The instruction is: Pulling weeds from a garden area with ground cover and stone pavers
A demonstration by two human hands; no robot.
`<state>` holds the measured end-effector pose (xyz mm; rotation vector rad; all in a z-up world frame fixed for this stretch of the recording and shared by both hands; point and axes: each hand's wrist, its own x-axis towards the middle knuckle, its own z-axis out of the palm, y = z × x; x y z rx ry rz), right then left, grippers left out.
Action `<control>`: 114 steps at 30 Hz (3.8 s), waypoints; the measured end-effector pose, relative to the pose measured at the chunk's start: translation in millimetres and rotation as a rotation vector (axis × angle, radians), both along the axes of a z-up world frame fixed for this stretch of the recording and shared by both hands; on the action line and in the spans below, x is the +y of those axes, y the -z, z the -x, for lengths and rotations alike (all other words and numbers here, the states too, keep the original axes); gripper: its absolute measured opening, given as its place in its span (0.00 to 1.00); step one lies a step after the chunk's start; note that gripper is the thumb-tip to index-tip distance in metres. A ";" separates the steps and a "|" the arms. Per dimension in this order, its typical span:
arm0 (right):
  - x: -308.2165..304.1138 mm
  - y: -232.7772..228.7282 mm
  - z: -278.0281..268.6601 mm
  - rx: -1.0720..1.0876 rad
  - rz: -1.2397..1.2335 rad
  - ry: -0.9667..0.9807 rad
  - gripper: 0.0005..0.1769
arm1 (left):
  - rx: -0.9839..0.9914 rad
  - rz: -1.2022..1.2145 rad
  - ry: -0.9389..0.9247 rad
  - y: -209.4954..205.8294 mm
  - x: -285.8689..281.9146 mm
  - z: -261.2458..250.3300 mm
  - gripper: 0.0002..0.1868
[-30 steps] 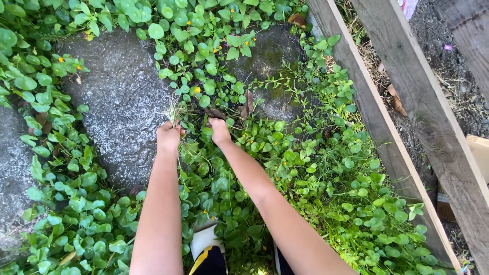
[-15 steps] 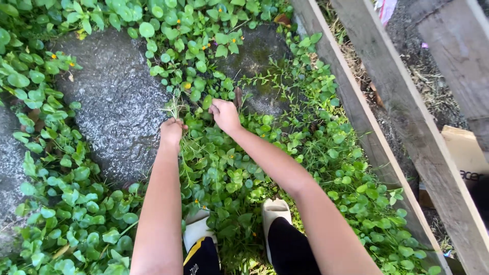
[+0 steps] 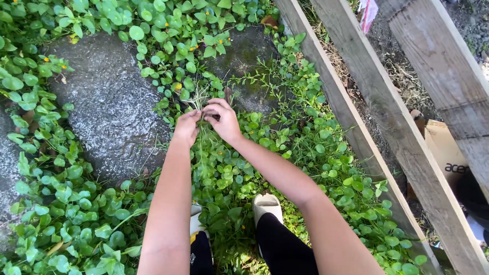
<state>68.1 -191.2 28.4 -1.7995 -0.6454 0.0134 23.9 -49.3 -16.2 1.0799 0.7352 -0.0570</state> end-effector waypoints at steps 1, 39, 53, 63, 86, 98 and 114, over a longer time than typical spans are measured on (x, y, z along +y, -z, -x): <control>-2.6 4.3 -4.1 0.002 0.001 0.000 0.16 | 0.002 0.001 0.000 -4.3 -0.6 0.0 0.21; -125.0 115.6 32.7 -0.071 1.396 -0.391 0.28 | 0.159 -0.460 -0.013 65.6 -26.0 -6.3 0.11; -107.5 97.4 -82.5 -0.185 0.425 0.237 0.07 | -0.023 -0.385 0.052 29.4 -27.4 -0.9 0.11; -86.0 167.8 -71.8 0.214 0.665 -0.023 0.32 | 0.008 -0.300 0.071 61.5 -34.6 -30.7 0.15; -72.8 198.2 -58.0 0.614 0.610 0.085 0.27 | 0.060 -0.297 0.358 13.5 -75.3 -27.4 0.18; -66.7 208.1 -62.5 0.511 0.691 0.392 0.08 | 0.434 -0.547 0.271 124.2 -22.9 -22.1 0.13; -55.7 161.5 -69.1 0.639 0.138 0.347 0.07 | 0.172 -0.182 0.006 67.1 -21.6 -22.9 0.14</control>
